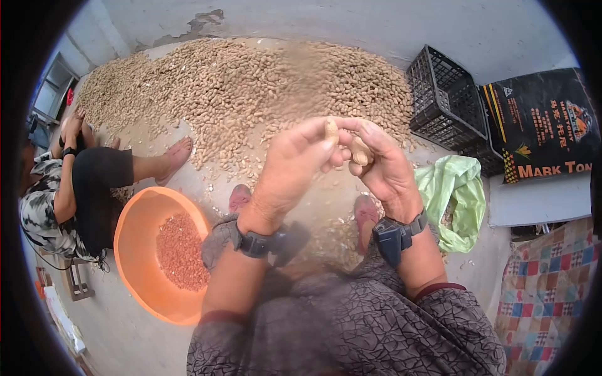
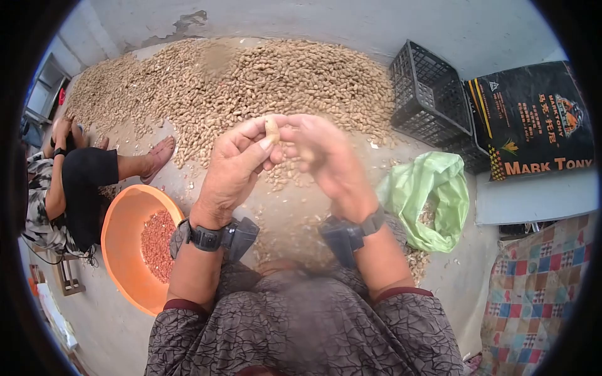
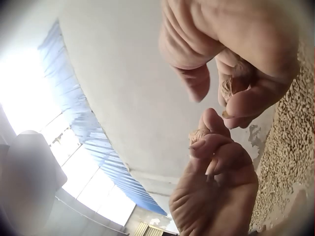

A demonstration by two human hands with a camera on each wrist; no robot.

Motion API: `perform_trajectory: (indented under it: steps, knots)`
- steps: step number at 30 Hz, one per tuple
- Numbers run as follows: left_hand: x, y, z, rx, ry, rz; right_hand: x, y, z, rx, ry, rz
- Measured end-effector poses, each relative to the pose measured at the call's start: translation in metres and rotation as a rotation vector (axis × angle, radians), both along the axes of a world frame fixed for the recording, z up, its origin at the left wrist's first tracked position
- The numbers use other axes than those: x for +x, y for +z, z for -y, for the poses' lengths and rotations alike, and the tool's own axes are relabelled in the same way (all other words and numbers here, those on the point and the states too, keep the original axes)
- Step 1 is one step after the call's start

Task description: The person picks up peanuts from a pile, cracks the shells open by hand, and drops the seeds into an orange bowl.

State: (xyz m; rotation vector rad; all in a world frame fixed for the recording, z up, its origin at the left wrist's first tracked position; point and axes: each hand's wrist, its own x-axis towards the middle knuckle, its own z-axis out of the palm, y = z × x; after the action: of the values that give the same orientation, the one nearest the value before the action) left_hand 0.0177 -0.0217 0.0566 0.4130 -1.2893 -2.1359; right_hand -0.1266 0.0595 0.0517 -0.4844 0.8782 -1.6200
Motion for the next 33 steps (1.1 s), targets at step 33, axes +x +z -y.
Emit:
perform_trajectory:
  steps: [33]
  knots:
    - [-0.010,0.000,-0.009,-0.244,-0.184,0.018,-0.003,-0.011,-0.006,-0.133,0.191,-0.119]
